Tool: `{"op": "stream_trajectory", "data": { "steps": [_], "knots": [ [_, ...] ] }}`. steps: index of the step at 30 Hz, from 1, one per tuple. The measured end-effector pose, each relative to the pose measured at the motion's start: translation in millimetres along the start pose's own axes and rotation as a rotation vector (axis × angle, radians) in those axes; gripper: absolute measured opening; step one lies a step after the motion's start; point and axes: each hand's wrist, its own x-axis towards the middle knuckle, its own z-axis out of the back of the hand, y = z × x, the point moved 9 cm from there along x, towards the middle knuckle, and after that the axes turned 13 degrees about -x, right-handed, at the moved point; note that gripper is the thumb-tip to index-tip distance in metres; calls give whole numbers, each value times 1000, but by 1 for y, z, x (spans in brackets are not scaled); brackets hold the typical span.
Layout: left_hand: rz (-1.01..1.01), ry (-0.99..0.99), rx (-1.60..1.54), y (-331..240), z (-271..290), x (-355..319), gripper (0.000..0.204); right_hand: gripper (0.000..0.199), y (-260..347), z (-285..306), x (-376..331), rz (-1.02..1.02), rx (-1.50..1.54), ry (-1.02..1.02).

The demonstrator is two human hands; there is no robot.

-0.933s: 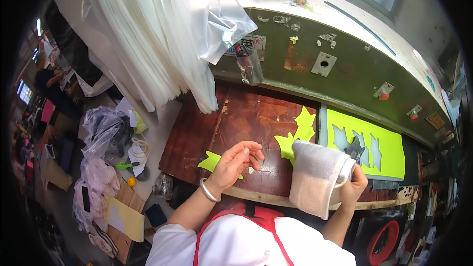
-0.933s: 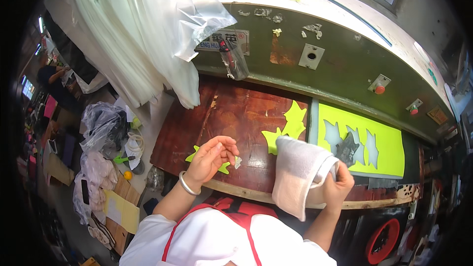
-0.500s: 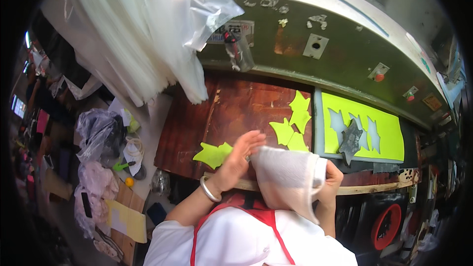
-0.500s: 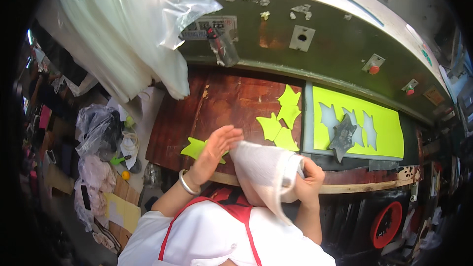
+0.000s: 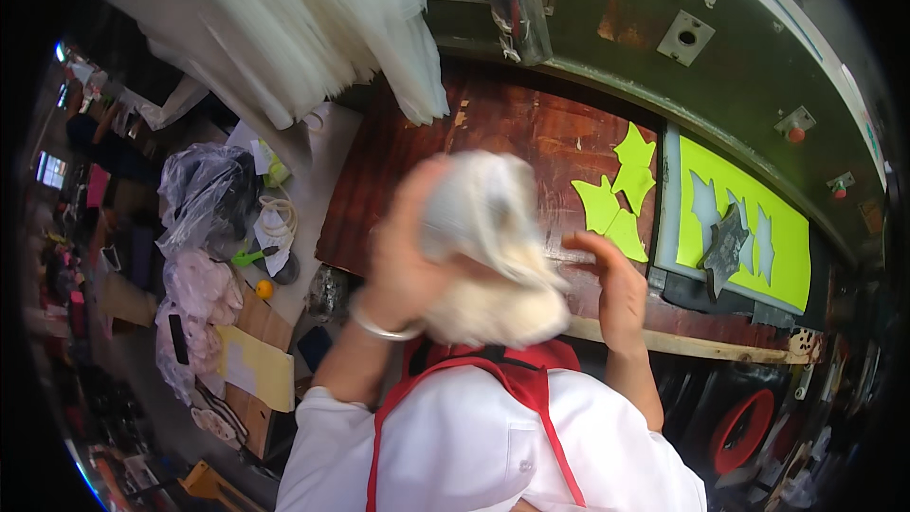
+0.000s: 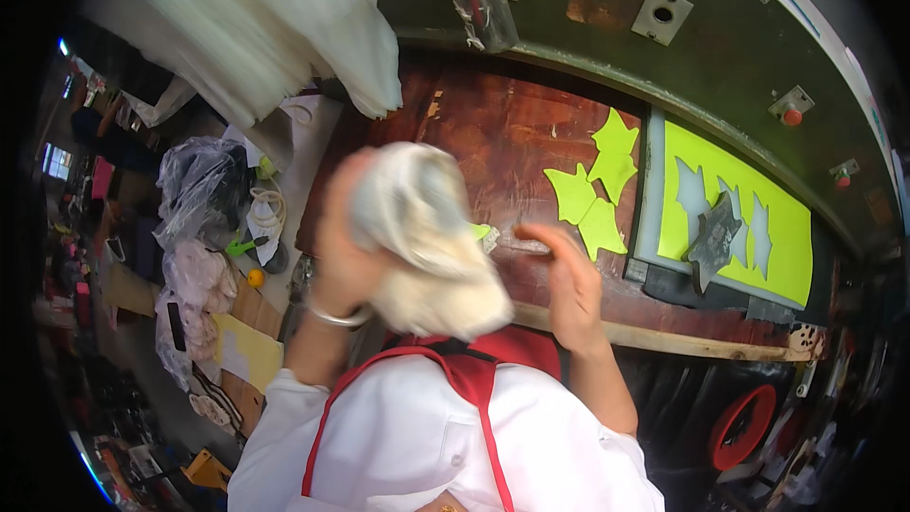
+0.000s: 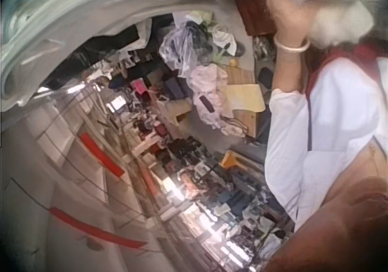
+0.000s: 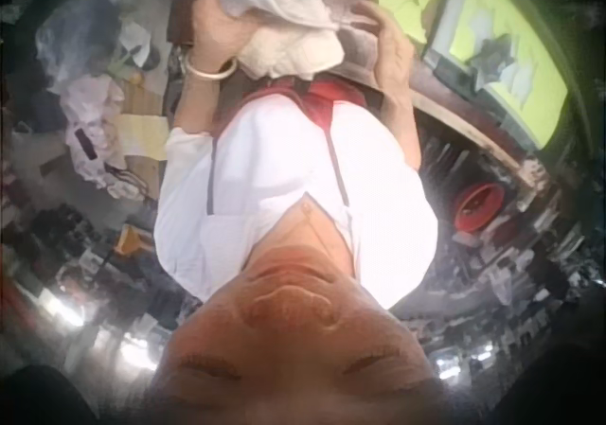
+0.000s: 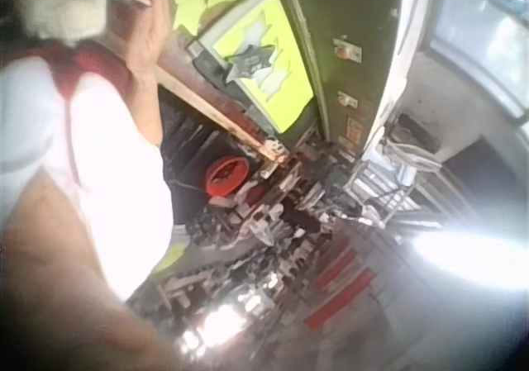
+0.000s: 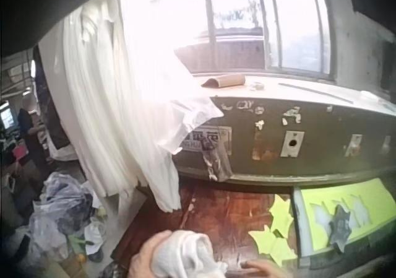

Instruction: The person places a white sheet and then a yellow sheet of material onto a cutting machine. They position a metal die on the material, operate the machine to cut out shapes, and then remove the cut pieces and excess material.

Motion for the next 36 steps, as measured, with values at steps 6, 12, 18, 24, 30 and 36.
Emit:
{"op": "stream_trajectory", "data": {
  "steps": [6,12,18,24,30,36],
  "knots": [
    [-76,749,1191,45,-18,-20,75,52,-59,-78,0,245,-1104,320],
    [239,1117,1299,124,-5,-47,51,49,-88,-83,-15,194,-1277,370],
    [473,993,1799,75,76,13,54,49,-84,-82,-11,173,-1215,299],
    [-227,1080,1217,102,-71,-44,56,46,-85,-79,-12,155,-1163,286],
    [202,1275,1422,129,24,-60,47,45,-84,-74,-12,124,-1106,246],
    [213,1066,1727,103,38,-2,48,50,-85,-73,-11,104,-1077,236]
  ]
}}
